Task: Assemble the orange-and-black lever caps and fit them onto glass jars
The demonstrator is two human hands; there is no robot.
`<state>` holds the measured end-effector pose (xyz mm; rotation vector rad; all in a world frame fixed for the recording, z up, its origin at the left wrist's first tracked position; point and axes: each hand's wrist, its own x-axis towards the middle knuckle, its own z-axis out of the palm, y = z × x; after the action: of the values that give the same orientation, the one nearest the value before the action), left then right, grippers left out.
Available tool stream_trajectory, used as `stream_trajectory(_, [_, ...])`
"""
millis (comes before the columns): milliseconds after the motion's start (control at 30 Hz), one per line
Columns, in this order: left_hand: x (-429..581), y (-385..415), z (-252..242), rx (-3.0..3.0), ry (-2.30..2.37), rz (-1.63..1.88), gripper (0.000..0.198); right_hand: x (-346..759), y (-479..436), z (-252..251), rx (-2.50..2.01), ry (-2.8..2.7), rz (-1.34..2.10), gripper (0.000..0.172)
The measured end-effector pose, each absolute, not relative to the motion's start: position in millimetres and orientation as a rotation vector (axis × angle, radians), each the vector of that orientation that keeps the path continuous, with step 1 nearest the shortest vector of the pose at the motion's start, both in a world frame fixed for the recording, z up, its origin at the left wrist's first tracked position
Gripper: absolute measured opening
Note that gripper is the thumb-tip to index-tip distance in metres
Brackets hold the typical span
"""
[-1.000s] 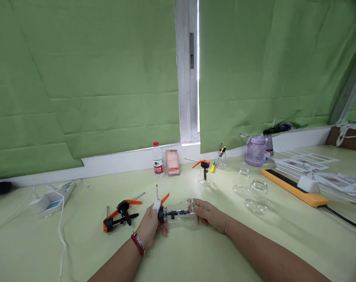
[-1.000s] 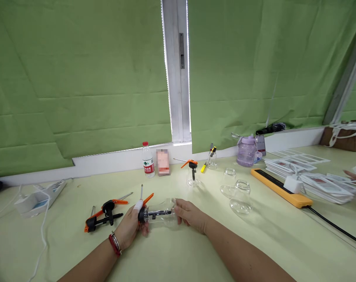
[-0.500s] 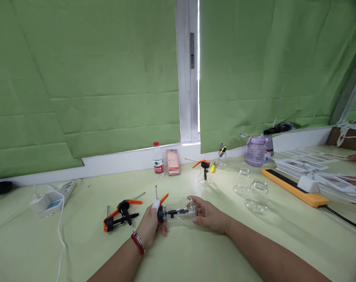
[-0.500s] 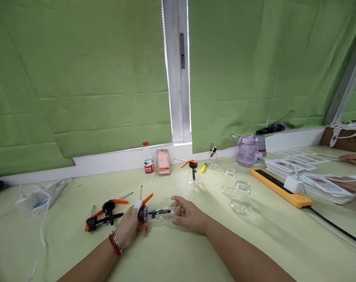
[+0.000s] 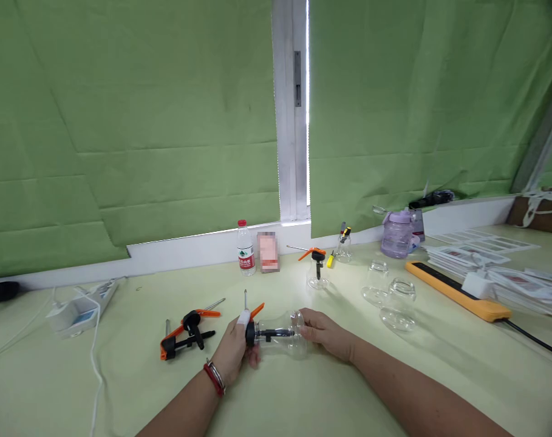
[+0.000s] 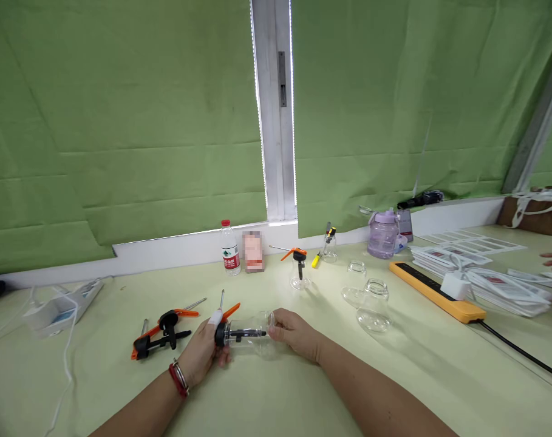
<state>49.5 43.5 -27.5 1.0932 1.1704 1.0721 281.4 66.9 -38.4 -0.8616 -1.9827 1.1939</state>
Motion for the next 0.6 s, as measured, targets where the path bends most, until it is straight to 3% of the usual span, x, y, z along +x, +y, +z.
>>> stream_trajectory(400, [49, 44, -27, 1.09, 1.164, 1.084, 0.047, 281, 68, -42, -0.898, -1.868, 1.347, 0.049])
stream_trajectory(533, [48, 46, -28, 1.065, 1.154, 1.091, 0.046, 281, 67, -46, -0.742, -1.81, 1.447, 0.089])
stream_trajectory(600, [48, 46, -28, 1.046, 1.154, 1.102, 0.046, 281, 68, -48, -0.73, -1.856, 1.43, 0.096])
